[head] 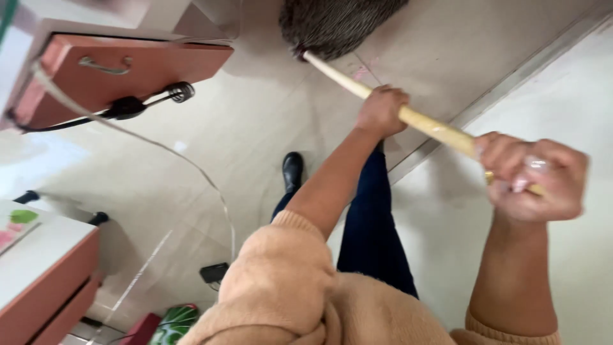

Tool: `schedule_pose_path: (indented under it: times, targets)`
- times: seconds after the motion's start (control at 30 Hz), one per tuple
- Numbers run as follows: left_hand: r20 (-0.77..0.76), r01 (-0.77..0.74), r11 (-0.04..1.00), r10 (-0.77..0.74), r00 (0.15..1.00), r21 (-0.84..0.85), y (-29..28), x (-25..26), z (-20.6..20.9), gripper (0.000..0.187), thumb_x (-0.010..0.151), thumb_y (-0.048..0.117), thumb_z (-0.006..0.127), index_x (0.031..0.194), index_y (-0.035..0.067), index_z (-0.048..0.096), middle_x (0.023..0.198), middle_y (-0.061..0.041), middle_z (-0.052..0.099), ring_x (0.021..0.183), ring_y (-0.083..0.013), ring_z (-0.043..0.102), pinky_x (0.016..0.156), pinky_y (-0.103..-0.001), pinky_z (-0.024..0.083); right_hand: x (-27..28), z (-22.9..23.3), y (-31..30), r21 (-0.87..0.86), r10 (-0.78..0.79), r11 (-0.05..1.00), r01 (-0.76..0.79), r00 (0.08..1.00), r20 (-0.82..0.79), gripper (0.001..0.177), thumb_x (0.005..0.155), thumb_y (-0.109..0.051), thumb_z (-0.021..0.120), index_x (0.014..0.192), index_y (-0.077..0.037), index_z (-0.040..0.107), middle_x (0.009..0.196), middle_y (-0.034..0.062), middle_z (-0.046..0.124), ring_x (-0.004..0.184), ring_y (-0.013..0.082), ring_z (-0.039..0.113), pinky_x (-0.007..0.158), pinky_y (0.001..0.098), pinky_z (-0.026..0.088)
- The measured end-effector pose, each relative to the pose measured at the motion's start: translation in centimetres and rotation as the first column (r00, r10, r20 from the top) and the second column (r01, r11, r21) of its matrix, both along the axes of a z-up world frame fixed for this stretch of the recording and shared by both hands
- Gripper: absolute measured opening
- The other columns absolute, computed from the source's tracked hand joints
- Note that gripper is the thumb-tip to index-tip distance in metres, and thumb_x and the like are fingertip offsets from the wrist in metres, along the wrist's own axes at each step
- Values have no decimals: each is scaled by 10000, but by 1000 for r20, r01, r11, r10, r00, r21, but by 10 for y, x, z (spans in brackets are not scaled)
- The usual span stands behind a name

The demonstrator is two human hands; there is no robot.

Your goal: Mopping the floor and moving furniture to clean the entire room

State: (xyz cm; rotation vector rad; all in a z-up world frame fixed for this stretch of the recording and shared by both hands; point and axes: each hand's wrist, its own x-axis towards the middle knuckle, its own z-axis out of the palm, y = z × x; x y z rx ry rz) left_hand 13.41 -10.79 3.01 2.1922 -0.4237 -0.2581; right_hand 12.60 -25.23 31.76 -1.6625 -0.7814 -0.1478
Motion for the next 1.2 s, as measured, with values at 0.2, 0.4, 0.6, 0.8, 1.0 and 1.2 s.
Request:
schedule_pose_path:
  times: [0.2,0.4,0.6,0.8,1.0,1.2]
  targets:
    - [-145,-222,972,209,967,-76,160,-141,21,232,494,139,731,694,135,613,737,-82,659,801,-362,671,820,-452,530,-80,-22,118,442,249,895,52,764,-595,327,794,-273,628,605,-11,577,516,135,468,440,269,420,477,436,415]
    - [-226,-530,834,551,803,151,269,-307,-49,147,754,146,822,763,129,676,894,-116,663,963,-380,667,907,-491,542,-160,-69,193,518,480,842,-148,641,-598,439,972,-171,650,578,-19,530,581,161,503,513,382,460,591,505,447]
    - [-447,-761,621,745,496,190,192,-260,15,448,735,169,984,1048,22,699,866,-65,565,1025,-289,651,1128,-429,466,-125,-77,142,401,541,841,-365,612,-578,399,919,-74,628,569,-27,442,548,162,456,529,418,449,577,517,394]
    - [-275,-683,715,633,724,-152,35,-155,-6,402,620,103,1022,935,86,774,1092,-94,659,1176,-401,617,1167,-458,399,-47,-7,-5,209,362,932,-297,725,-586,417,923,-86,582,547,-76,403,555,93,363,518,351,400,576,472,421]
    - [-263,-494,786,421,868,-373,-168,-93,48,363,678,169,946,672,152,583,1176,-33,713,1314,-303,550,1254,-433,340,-43,86,-123,-53,44,994,-98,783,-620,345,875,-155,438,581,-56,285,566,89,262,518,275,262,640,432,396]
    - [-269,-197,881,83,960,-430,-326,-101,39,382,586,388,960,738,242,641,932,170,652,1042,-168,487,1017,-255,296,-154,48,-244,-442,-487,852,280,733,-475,630,885,-484,269,371,-119,265,439,87,395,476,257,444,827,512,477]
